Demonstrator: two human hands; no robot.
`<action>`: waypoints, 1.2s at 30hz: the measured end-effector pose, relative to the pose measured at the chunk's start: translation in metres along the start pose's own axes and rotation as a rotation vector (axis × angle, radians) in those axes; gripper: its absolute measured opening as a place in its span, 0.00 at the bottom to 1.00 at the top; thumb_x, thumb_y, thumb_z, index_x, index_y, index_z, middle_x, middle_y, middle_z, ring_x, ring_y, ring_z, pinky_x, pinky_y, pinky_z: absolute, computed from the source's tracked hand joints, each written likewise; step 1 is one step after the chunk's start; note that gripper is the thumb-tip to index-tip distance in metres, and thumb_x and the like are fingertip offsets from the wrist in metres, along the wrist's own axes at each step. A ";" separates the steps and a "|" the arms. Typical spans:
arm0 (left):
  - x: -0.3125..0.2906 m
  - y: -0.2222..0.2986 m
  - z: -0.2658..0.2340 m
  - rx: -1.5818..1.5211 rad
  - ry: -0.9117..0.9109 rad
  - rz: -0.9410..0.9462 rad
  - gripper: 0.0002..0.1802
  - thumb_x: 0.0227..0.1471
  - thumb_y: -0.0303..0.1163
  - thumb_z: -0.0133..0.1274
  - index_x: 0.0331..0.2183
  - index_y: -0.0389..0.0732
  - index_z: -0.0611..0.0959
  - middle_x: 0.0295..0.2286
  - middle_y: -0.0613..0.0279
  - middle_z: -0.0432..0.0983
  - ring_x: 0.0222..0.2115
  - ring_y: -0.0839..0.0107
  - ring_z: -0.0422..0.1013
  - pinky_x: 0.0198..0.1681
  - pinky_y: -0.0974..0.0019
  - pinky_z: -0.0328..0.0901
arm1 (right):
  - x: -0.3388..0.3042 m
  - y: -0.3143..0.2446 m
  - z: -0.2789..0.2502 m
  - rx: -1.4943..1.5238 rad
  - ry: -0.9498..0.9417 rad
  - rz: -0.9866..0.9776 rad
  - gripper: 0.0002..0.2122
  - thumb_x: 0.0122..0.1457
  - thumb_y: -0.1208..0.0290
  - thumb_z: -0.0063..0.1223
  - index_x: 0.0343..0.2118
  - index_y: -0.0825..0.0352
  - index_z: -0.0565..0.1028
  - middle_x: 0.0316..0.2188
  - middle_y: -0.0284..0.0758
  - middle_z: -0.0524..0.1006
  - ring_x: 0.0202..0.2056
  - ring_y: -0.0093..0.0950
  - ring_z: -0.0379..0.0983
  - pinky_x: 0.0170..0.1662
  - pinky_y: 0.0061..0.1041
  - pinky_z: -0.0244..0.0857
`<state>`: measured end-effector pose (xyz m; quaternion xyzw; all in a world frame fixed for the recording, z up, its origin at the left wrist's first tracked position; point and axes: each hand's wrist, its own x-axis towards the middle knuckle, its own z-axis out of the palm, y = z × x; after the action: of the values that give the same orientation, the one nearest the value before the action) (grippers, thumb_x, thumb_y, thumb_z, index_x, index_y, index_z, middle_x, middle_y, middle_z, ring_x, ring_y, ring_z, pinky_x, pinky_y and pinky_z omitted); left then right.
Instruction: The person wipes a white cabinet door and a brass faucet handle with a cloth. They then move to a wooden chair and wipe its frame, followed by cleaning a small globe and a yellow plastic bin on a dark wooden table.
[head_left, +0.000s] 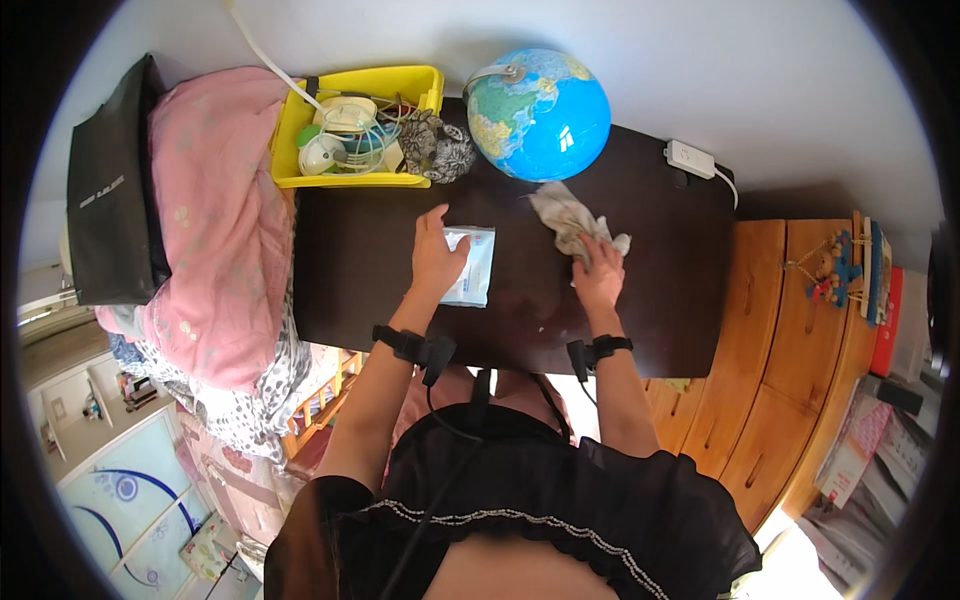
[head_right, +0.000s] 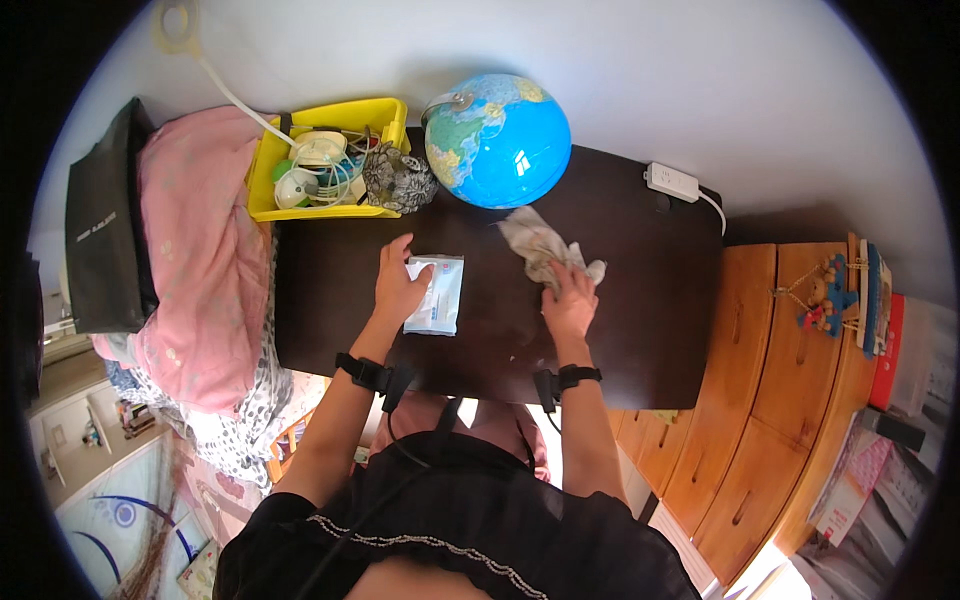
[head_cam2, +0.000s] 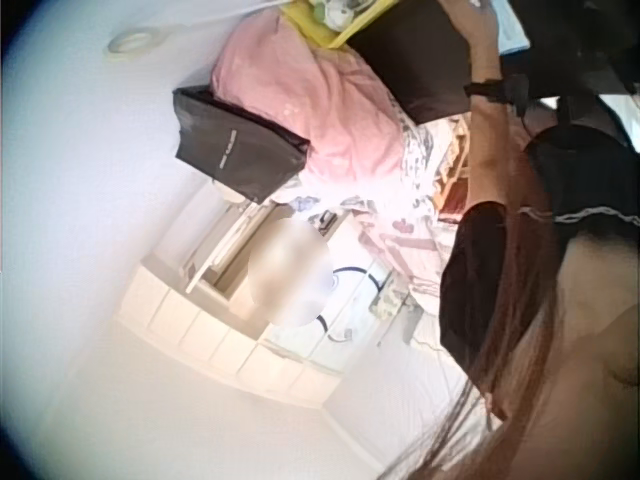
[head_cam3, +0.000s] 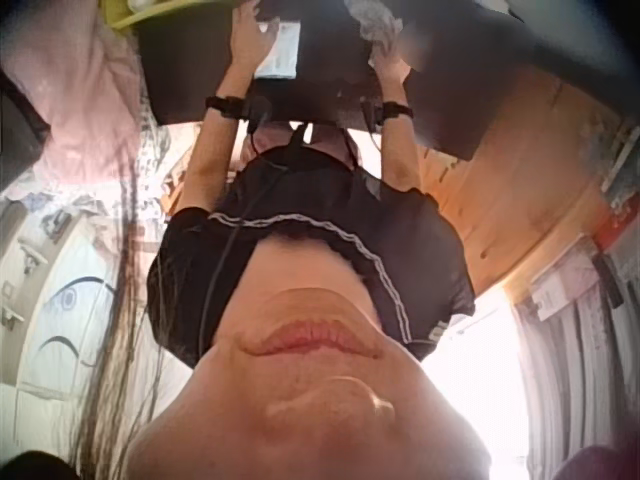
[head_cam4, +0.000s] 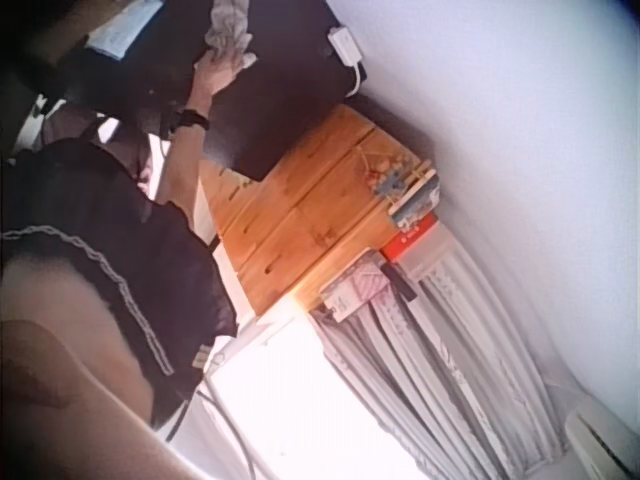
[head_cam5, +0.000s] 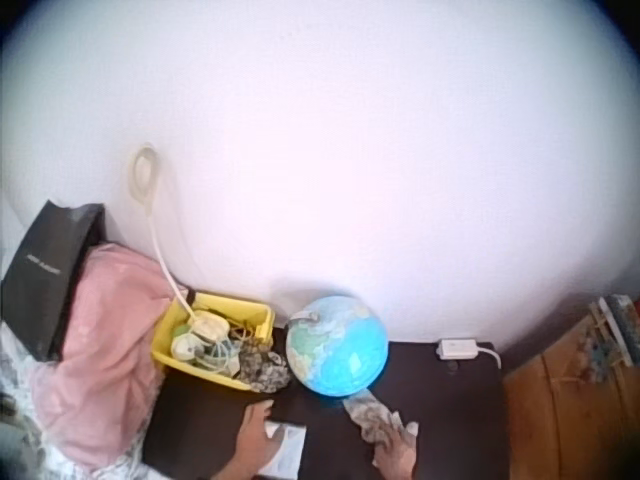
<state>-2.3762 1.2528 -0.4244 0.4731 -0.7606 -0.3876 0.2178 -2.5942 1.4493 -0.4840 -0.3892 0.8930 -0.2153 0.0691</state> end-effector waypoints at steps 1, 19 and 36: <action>0.003 0.017 -0.003 -0.018 0.082 0.108 0.26 0.51 0.27 0.61 0.52 0.38 0.74 0.44 0.49 0.72 0.47 0.54 0.71 0.49 0.59 0.67 | 0.006 0.017 0.001 0.085 0.040 0.044 0.23 0.49 0.70 0.60 0.52 0.50 0.77 0.50 0.35 0.75 0.53 0.40 0.68 0.53 0.40 0.64; 0.171 0.121 -0.039 0.091 0.004 0.459 0.14 0.58 0.24 0.49 0.46 0.47 0.74 0.39 0.49 0.79 0.40 0.47 0.74 0.41 0.50 0.68 | 0.158 -0.072 -0.056 1.747 -0.110 0.513 0.22 0.69 0.59 0.44 0.62 0.61 0.64 0.57 0.33 0.70 0.57 0.30 0.66 0.60 0.32 0.59; 0.053 0.159 -0.012 0.072 -0.252 0.692 0.11 0.59 0.25 0.50 0.44 0.47 0.73 0.36 0.55 0.79 0.36 0.49 0.76 0.34 0.54 0.71 | -0.016 -0.040 -0.141 1.264 0.388 0.446 0.20 0.63 0.73 0.50 0.59 0.70 0.70 0.54 0.37 0.74 0.54 0.28 0.70 0.59 0.26 0.60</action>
<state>-2.4797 1.2408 -0.2920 0.1438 -0.9096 -0.3193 0.2237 -2.5979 1.4831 -0.3408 -0.0362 0.6514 -0.7398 0.1643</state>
